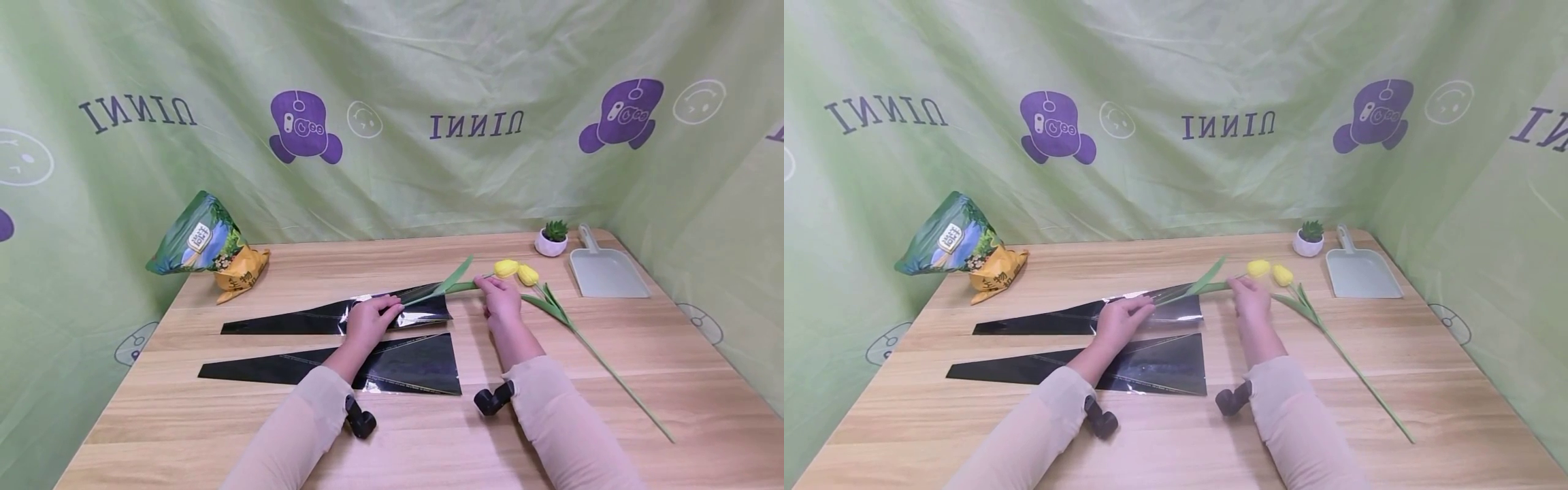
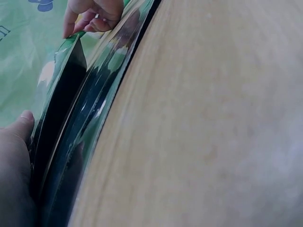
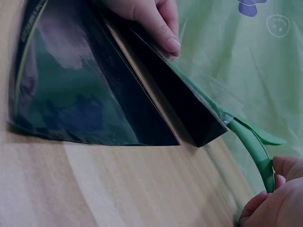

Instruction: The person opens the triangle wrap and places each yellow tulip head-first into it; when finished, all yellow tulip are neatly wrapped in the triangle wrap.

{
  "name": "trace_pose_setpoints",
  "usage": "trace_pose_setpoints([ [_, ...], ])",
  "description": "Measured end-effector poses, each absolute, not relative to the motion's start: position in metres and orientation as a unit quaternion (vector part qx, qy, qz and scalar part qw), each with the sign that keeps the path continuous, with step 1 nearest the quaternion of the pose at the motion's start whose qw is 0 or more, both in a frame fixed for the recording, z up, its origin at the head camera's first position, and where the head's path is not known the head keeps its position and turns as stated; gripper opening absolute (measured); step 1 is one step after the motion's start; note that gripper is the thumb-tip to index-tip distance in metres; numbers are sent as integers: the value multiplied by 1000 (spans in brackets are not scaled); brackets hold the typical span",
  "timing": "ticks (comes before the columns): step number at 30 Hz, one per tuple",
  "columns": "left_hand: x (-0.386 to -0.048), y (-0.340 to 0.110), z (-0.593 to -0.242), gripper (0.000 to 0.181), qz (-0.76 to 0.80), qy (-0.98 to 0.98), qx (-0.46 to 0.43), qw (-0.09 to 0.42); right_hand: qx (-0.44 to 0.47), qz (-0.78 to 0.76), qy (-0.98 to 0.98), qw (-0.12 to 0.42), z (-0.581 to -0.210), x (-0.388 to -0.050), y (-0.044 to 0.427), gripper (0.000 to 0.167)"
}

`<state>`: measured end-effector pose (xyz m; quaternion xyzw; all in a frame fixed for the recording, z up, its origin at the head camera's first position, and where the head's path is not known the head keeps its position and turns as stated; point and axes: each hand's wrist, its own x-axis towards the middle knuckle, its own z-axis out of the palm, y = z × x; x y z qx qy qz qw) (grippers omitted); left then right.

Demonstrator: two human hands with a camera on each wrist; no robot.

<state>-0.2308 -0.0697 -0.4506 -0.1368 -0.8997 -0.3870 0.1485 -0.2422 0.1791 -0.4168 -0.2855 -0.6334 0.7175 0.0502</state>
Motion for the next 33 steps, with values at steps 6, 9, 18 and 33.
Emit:
trace_pose_setpoints([
  [6,-230,-69,-450,20,-381,-900,-144,157,-278,711,-643,65,-420,-240,168,14],
  [9,-230,-69,-450,19,-386,-896,-146,166,-271,707,-651,59,-418,-237,161,14],
  [18,-230,-69,-450,19,-384,-894,-151,175,-247,744,-617,66,-414,-232,148,11],
  [33,-229,-69,-449,20,-373,-899,-151,172,-200,845,-496,27,-413,-233,155,35],
])
